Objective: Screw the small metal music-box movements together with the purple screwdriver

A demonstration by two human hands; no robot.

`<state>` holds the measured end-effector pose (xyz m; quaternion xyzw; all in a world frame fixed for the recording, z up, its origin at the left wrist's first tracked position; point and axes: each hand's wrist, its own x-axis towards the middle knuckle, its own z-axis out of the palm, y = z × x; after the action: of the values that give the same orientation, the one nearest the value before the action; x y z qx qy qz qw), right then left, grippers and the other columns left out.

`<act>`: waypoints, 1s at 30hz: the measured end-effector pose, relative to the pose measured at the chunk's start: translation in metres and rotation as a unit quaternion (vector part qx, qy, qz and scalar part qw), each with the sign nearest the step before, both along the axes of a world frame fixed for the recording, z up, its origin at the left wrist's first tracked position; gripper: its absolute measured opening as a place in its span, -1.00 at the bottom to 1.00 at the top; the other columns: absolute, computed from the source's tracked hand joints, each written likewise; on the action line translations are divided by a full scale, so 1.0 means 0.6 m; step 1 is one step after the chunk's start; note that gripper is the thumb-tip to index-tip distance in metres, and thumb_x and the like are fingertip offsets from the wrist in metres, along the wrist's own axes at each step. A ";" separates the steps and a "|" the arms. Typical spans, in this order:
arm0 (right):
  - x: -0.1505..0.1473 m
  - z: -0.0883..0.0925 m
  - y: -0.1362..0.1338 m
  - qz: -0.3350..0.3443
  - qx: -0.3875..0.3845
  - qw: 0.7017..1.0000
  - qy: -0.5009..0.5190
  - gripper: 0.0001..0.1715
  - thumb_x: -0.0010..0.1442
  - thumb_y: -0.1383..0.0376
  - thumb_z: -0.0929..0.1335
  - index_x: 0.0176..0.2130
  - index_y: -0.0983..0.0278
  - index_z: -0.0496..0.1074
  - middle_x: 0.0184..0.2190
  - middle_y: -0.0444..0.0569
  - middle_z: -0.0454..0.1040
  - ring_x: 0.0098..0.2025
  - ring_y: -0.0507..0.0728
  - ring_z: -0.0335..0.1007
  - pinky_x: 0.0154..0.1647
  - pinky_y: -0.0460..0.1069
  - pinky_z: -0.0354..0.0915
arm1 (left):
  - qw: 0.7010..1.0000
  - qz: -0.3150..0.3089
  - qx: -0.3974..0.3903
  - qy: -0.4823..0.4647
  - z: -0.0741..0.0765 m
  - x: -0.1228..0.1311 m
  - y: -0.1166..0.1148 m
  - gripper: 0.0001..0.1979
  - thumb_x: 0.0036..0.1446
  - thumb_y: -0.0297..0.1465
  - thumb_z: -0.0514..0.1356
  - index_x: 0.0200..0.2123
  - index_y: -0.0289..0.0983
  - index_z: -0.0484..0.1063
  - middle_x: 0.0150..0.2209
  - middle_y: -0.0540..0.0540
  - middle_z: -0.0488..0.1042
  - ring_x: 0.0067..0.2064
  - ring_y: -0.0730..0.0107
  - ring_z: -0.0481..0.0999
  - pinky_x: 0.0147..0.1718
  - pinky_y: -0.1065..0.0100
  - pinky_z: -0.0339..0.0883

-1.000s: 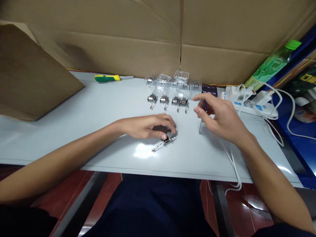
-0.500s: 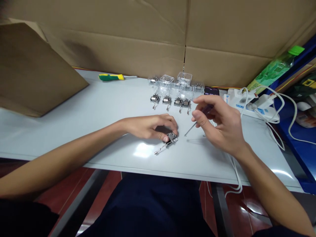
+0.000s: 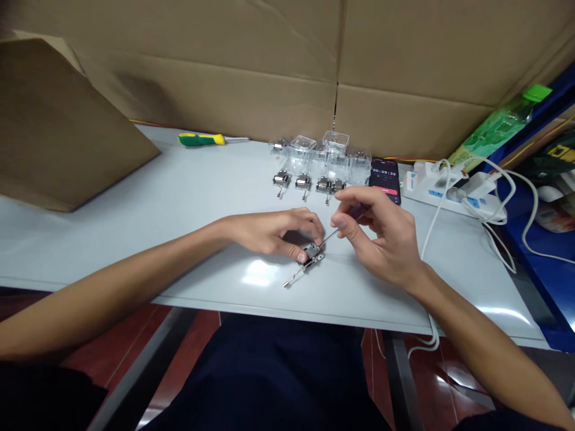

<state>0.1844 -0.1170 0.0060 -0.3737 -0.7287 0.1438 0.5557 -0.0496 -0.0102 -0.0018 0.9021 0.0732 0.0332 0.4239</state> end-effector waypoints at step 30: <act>0.001 -0.005 -0.002 0.010 0.003 1.000 -0.018 -0.51 0.26 0.44 0.48 0.13 0.09 0.47 -0.27 -0.14 0.56 -0.34 0.06 0.58 -0.44 0.02 0.56 | 1.000 0.004 -0.017 -0.019 -0.005 0.001 0.003 -0.68 0.24 -0.23 0.34 0.02 -0.20 0.60 0.03 -0.20 0.54 0.13 0.09 0.45 0.17 0.12 0.30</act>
<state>0.1851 -0.1181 0.0032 -0.3671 -0.7429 0.1408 0.5418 -0.0489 -0.0084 -0.0051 0.8935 0.0689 0.0509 0.4408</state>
